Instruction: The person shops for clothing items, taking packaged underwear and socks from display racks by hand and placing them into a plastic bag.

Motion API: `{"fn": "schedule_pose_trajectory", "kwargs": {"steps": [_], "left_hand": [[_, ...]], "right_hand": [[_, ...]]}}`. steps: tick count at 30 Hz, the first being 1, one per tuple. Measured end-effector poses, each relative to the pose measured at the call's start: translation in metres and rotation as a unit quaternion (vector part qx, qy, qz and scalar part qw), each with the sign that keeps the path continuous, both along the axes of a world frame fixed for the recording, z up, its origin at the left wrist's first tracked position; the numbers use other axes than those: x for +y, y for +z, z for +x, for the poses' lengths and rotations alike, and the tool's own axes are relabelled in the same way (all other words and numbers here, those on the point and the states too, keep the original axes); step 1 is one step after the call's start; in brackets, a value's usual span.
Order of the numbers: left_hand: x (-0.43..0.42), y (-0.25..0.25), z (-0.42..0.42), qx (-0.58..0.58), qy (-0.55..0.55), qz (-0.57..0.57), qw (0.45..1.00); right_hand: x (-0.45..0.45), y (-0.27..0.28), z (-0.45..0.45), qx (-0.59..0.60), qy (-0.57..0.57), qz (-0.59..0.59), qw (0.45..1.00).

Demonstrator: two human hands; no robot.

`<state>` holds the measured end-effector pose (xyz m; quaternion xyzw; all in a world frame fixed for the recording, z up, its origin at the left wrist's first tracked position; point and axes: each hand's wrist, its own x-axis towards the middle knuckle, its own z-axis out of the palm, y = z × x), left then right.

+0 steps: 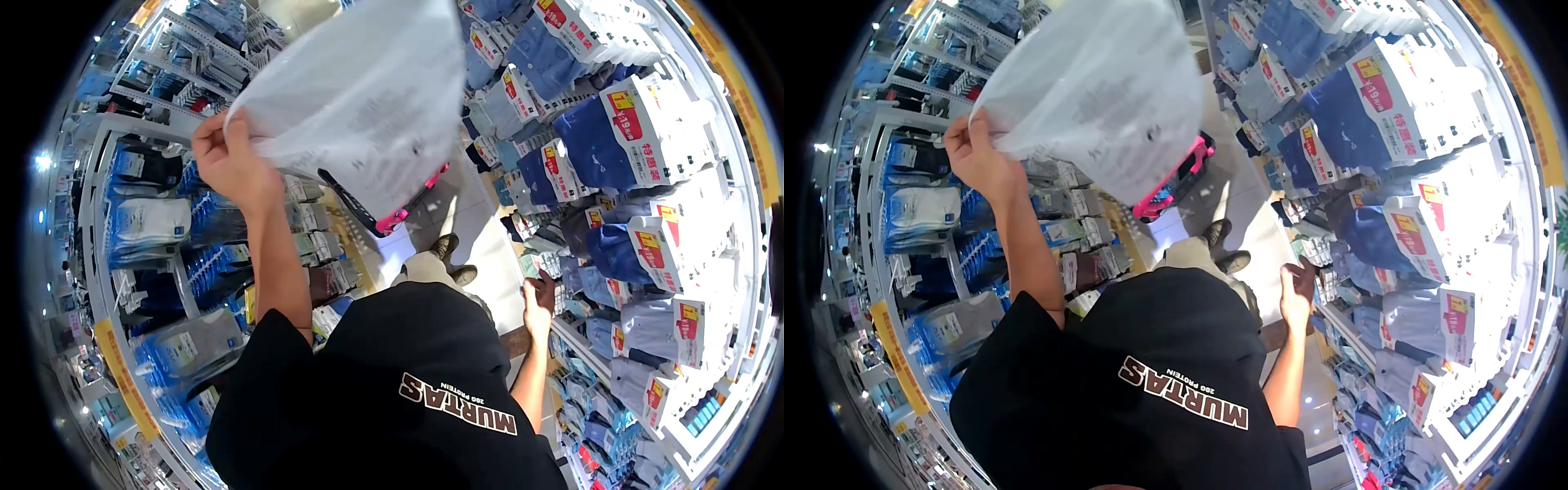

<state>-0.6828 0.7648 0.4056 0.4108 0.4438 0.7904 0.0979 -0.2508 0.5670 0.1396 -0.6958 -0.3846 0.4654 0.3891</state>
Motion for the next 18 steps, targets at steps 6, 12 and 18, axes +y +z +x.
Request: {"fn": "schedule_pose_trajectory", "kwargs": {"steps": [6,12,18], "left_hand": [[0.012,-0.091,-0.029,0.137,0.180,-0.121,0.967],[0.005,-0.264,-0.029,0.189,0.086,-0.407,0.889],[-0.035,-0.394,-0.042,0.166,-0.040,-0.650,0.741]], "right_hand": [[0.020,-0.011,-0.011,-0.003,0.087,-0.001,0.996],[0.038,-0.008,-0.024,-0.017,0.135,0.045,0.990],[0.050,0.008,-0.041,-0.034,0.204,0.031,0.978]]}}
